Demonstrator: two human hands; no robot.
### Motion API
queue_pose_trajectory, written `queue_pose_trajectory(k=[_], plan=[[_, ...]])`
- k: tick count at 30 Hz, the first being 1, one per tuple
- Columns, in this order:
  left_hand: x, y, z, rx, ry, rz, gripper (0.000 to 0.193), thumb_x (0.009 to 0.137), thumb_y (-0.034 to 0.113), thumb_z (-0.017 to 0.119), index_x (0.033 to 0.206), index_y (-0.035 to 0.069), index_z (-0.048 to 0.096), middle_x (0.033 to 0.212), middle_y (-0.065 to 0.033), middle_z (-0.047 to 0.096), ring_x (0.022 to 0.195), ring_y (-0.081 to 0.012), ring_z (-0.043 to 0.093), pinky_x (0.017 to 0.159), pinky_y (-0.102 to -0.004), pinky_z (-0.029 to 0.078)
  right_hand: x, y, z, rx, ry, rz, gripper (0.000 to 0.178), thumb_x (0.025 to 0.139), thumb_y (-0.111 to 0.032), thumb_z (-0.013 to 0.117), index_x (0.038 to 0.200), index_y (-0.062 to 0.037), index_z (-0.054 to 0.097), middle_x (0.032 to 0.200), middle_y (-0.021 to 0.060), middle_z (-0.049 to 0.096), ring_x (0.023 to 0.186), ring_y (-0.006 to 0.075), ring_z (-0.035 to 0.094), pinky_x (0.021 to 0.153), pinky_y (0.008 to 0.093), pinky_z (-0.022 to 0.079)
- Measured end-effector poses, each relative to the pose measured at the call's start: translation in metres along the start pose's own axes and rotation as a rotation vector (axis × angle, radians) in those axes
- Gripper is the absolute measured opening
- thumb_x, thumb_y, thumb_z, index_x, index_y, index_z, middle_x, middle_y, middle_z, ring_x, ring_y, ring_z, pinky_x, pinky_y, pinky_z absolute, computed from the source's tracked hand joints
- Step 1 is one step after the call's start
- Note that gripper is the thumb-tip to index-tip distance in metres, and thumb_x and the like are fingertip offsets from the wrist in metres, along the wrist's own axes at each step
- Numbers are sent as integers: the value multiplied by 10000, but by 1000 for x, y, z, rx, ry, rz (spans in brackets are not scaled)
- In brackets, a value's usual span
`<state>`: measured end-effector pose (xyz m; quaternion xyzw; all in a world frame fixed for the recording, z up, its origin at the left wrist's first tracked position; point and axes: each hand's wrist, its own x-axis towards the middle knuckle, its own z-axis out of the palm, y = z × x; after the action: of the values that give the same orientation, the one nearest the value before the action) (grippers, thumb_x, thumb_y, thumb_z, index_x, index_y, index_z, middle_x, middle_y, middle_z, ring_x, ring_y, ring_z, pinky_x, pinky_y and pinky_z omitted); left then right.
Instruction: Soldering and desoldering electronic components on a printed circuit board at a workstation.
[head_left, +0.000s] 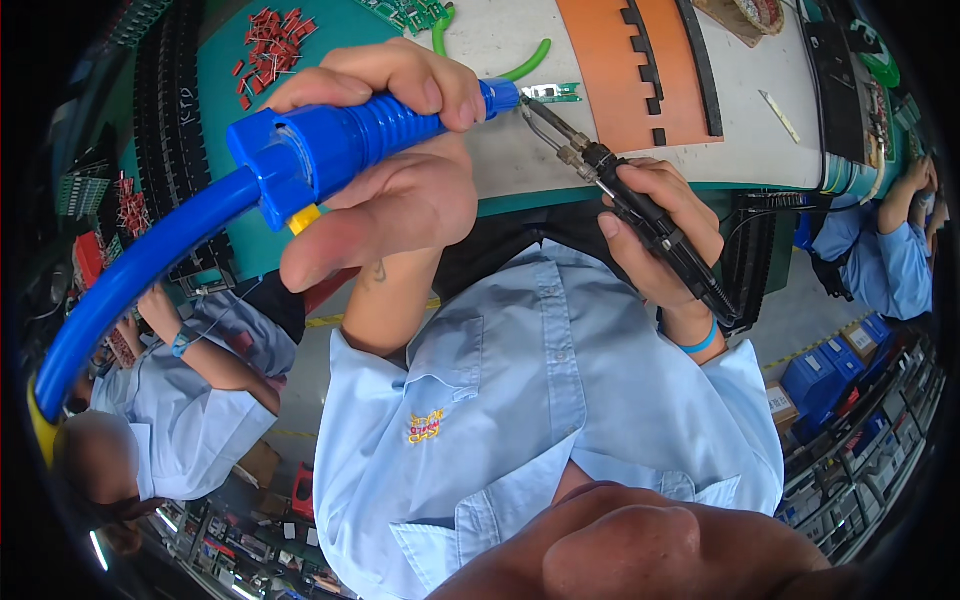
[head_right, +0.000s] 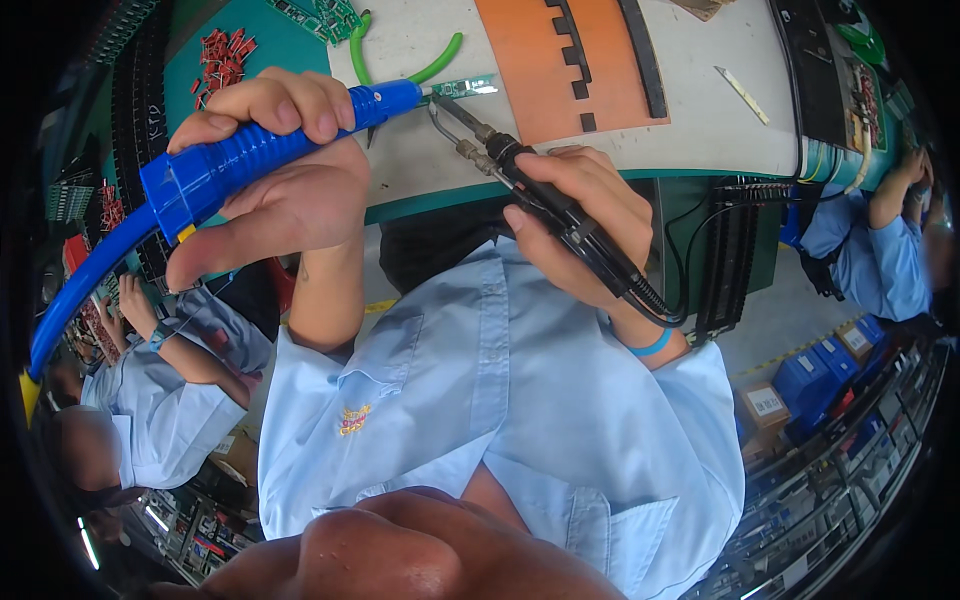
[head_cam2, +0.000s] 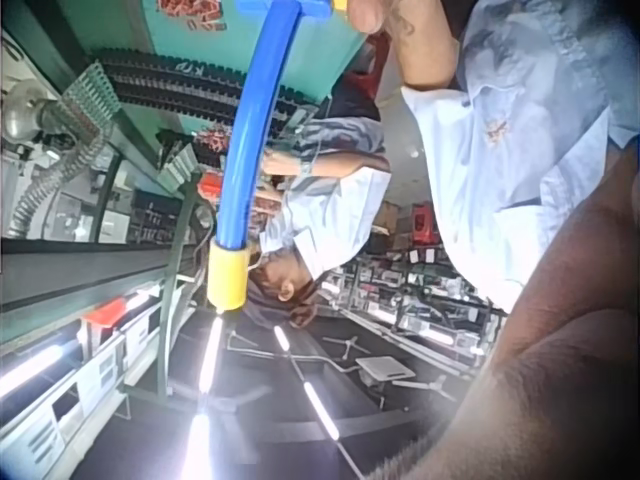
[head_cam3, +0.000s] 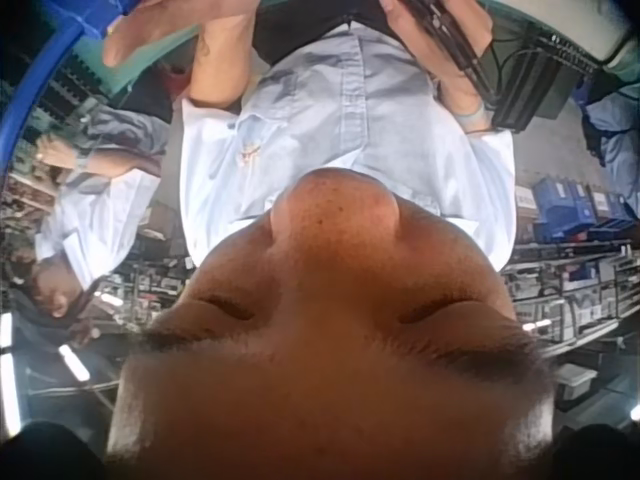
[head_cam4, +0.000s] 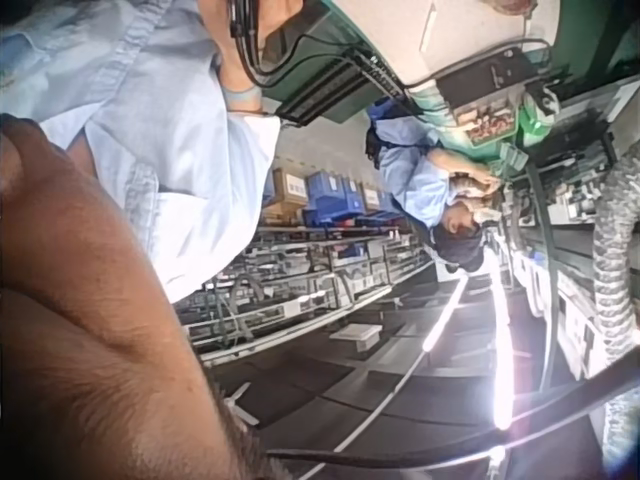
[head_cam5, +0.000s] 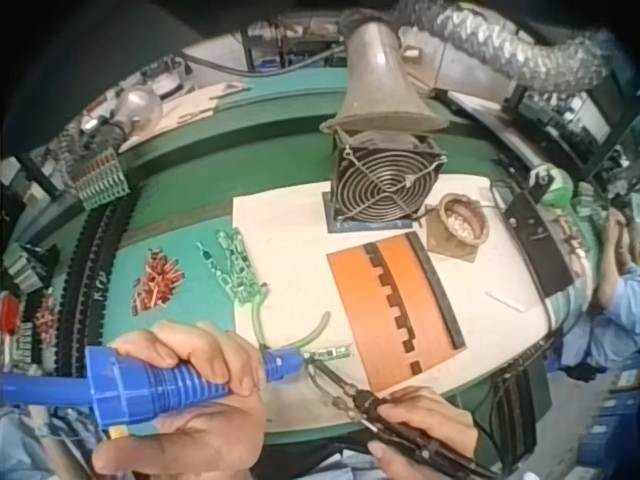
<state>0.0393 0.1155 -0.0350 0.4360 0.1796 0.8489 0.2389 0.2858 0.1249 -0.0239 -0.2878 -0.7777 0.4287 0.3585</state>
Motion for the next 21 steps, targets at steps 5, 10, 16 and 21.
queue_pose_trajectory(k=[5,10,16,21], plan=[[7,8,1,-35,-44,26,1055,840,1016,343,1299,97,585,991,-122,615,722,-235,552,595,-385,465,-6,2,2,76,56,23,462,806,75,814,1251,91,689,1039,208,739,941,288,723,854,359,565],[22,67,-4,58,10,-9,908,959,883,429,1327,72,602,1050,-103,609,814,-214,535,690,-361,441,-15,4,-1,165,203,23,467,850,53,813,1290,86,659,1054,195,724,939,259,707,853,335,549],[11,135,-10,232,86,-519,523,1022,529,685,1238,73,548,1022,-92,568,739,-175,545,663,-328,478,-18,12,-7,172,238,-5,446,906,-35,811,1303,81,643,1056,193,716,969,248,688,879,333,537],[-28,152,-11,621,146,-937,362,934,180,849,1128,51,572,865,-45,597,673,-104,541,613,-267,455,-20,12,-3,161,294,40,433,977,-102,777,1339,77,618,1083,200,717,963,251,690,894,346,542]])
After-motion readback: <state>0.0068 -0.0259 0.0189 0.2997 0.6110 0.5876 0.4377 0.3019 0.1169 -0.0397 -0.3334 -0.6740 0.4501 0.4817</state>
